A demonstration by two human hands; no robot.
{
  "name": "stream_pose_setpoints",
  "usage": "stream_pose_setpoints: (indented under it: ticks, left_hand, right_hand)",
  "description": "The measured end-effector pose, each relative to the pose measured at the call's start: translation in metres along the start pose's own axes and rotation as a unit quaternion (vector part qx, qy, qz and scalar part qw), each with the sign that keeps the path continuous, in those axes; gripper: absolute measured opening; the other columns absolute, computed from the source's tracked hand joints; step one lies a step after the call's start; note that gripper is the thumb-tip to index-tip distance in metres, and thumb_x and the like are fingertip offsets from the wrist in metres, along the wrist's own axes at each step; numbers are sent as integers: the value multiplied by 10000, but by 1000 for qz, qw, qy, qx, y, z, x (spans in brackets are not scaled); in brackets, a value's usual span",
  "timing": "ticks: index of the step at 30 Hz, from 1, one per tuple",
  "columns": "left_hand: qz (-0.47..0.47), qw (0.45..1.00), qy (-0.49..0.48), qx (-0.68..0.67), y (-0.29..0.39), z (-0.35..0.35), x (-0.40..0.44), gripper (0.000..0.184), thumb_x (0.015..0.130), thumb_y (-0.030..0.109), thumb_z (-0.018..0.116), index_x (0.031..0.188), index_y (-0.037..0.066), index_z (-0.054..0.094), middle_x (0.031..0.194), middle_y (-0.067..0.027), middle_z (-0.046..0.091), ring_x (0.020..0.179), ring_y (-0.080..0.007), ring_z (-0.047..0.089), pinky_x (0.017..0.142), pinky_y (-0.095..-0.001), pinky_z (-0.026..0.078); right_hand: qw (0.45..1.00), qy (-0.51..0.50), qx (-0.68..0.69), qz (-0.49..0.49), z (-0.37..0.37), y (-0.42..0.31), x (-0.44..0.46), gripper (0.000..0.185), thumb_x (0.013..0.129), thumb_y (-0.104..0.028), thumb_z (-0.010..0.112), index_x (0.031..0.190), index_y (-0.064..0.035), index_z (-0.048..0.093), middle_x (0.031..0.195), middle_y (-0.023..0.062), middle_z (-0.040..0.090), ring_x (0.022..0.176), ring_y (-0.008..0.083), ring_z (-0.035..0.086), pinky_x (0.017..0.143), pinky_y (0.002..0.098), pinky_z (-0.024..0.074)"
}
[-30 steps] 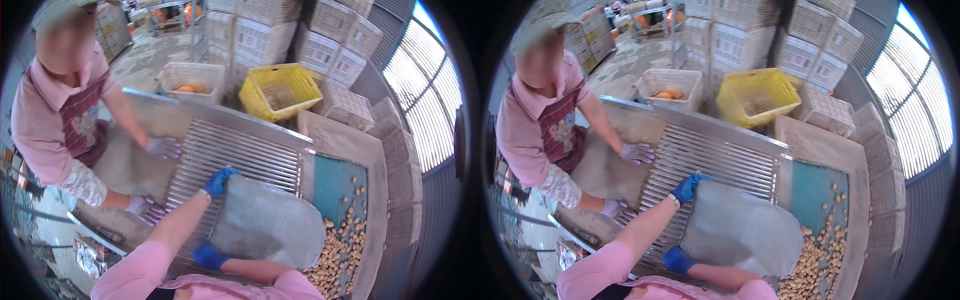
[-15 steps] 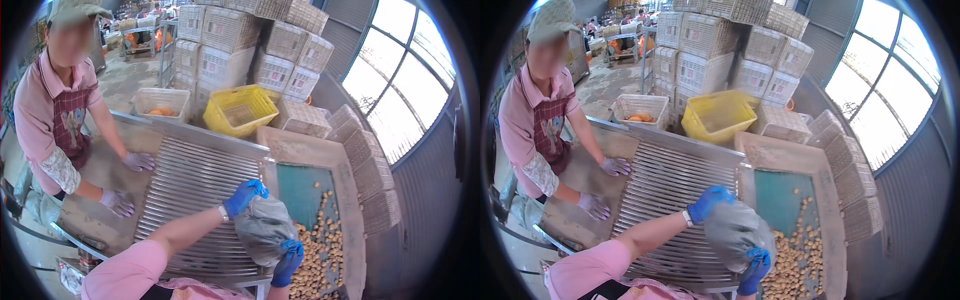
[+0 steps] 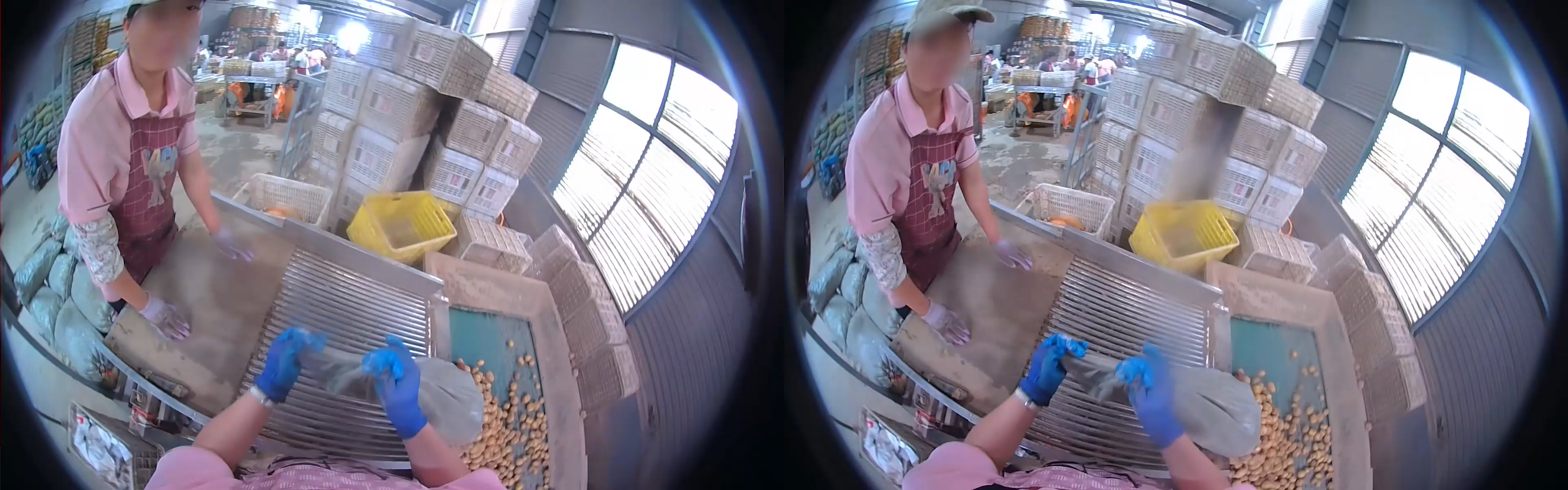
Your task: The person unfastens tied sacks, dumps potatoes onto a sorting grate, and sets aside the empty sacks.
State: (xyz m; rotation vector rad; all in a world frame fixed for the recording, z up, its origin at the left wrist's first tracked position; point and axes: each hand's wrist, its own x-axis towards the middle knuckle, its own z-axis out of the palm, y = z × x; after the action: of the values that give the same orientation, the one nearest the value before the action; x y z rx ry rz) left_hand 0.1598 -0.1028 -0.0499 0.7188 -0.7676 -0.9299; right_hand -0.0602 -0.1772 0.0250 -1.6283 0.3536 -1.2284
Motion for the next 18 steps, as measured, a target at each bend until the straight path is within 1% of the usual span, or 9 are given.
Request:
stream_pose_setpoints:
  ticks: [1, 3, 5, 6, 9, 10, 14, 17, 18]
  left_hand:
    - [6, 998, 20, -53, -17, -13, -11, 216, 1008, 249, 498, 1031, 65, 609, 1078, -64, 641, 1042, -189, 601, 966, -374, 475]
    - [0, 991, 72, -112, -41, -46, -16, 243, 1013, 266, 492, 1069, 64, 615, 1118, -72, 646, 1081, -193, 597, 990, -392, 464]
    - [-22, 981, 139, -132, -65, -75, -25, 273, 1012, 286, 496, 1109, 65, 623, 1147, -81, 651, 1115, -193, 588, 1013, -410, 448]
    - [-35, 971, 109, -211, -74, -79, -24, 331, 1006, 312, 507, 1200, 68, 618, 1194, -74, 639, 1135, -173, 570, 1028, -413, 429]
    - [-99, 950, 215, -205, -71, -58, -9, 271, 993, 315, 592, 1125, 89, 662, 1160, -27, 671, 1129, -187, 597, 1064, -393, 433]
    - [-79, 965, 174, -178, -68, -43, 1, 292, 1001, 313, 578, 1161, 78, 644, 1197, -39, 654, 1144, -185, 590, 1066, -390, 430]
    - [-38, 996, 28, -70, -58, 41, 27, 382, 1036, 297, 507, 1307, 33, 559, 1335, -88, 581, 1221, -184, 545, 1087, -378, 409]
    - [-78, 989, -113, 46, -75, 122, 6, 414, 1043, 277, 464, 1358, 11, 509, 1392, -105, 526, 1287, -198, 490, 1115, -371, 373]
    - [-64, 981, -159, 93, -84, 131, -6, 417, 1041, 294, 473, 1349, 17, 516, 1340, -86, 537, 1239, -183, 502, 1091, -359, 388]
  right_hand:
    - [993, -33, -108, -44, -7, -9, -1, 374, 970, -204, 603, 1257, 27, 537, 1002, 77, 667, 900, 174, 626, 894, 345, 508]
    - [977, -41, -199, -60, -21, -25, -4, 457, 976, -252, 615, 1303, 53, 520, 1025, 99, 680, 888, 178, 640, 880, 334, 520]
    - [984, -2, -177, 0, -45, -50, -10, 459, 980, -277, 611, 1284, 56, 528, 1069, 111, 681, 896, 173, 639, 881, 333, 523]
    - [986, 26, -161, 31, -75, -47, -16, 435, 985, -295, 604, 1245, 48, 548, 1104, 119, 676, 904, 176, 641, 884, 335, 521]
    - [985, 59, -153, 60, -153, -25, -54, 376, 998, -308, 584, 1178, 22, 583, 1155, 125, 669, 942, 183, 639, 894, 336, 512]
    - [984, 63, -155, 56, -165, -23, -63, 357, 1002, -306, 577, 1163, 13, 590, 1163, 124, 668, 957, 184, 637, 898, 335, 510]
    - [965, 238, 30, 103, -163, -29, -88, 307, 1023, -292, 527, 1119, -23, 640, 1165, 115, 666, 1045, 188, 613, 936, 351, 486]
    - [970, 182, -139, 76, -137, -50, -70, 307, 998, -288, 553, 1094, -16, 658, 1164, 116, 669, 1068, 200, 614, 979, 353, 464]
    - [981, 151, -85, 87, -122, -35, -72, 330, 980, -311, 561, 1101, -22, 665, 1162, 117, 675, 1079, 223, 620, 1006, 373, 450]
